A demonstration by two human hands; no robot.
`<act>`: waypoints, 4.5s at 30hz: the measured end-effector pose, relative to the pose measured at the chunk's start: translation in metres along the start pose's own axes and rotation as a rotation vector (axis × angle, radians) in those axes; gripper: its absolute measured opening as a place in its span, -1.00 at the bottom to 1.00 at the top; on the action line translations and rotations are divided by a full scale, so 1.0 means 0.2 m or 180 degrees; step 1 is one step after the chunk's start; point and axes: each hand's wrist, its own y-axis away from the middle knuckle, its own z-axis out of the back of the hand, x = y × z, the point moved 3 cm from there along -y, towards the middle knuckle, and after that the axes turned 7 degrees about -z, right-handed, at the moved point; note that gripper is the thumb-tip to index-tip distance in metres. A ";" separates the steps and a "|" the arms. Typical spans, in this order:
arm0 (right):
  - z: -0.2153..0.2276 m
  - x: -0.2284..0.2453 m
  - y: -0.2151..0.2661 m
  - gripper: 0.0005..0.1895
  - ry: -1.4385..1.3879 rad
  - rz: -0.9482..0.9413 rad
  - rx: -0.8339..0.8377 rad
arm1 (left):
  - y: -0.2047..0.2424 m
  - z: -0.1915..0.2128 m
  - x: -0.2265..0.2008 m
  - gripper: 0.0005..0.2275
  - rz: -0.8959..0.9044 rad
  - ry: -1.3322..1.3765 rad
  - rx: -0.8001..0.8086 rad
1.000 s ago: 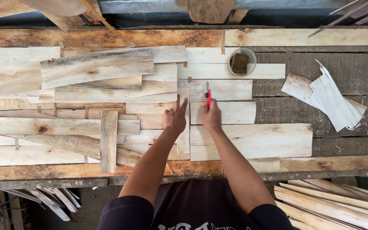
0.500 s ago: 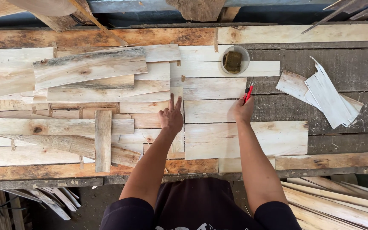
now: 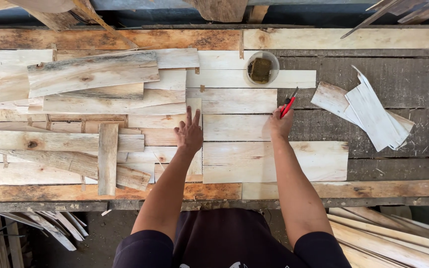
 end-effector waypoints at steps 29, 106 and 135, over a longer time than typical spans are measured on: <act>-0.02 0.19 -0.05 -0.74 0.0282 -0.0735 -0.0168 | -0.09 -0.09 -0.18 -0.45 0.0148 0.0226 -0.1204; 0.02 0.25 -0.05 -0.77 0.1106 -0.0498 -0.0295 | -0.16 -0.19 -0.45 -0.70 -0.1415 0.0130 -0.1140; 0.08 0.81 0.09 -0.64 0.4542 0.0627 0.1244 | -0.14 -0.12 -0.49 -0.62 -0.1295 0.0462 -0.1020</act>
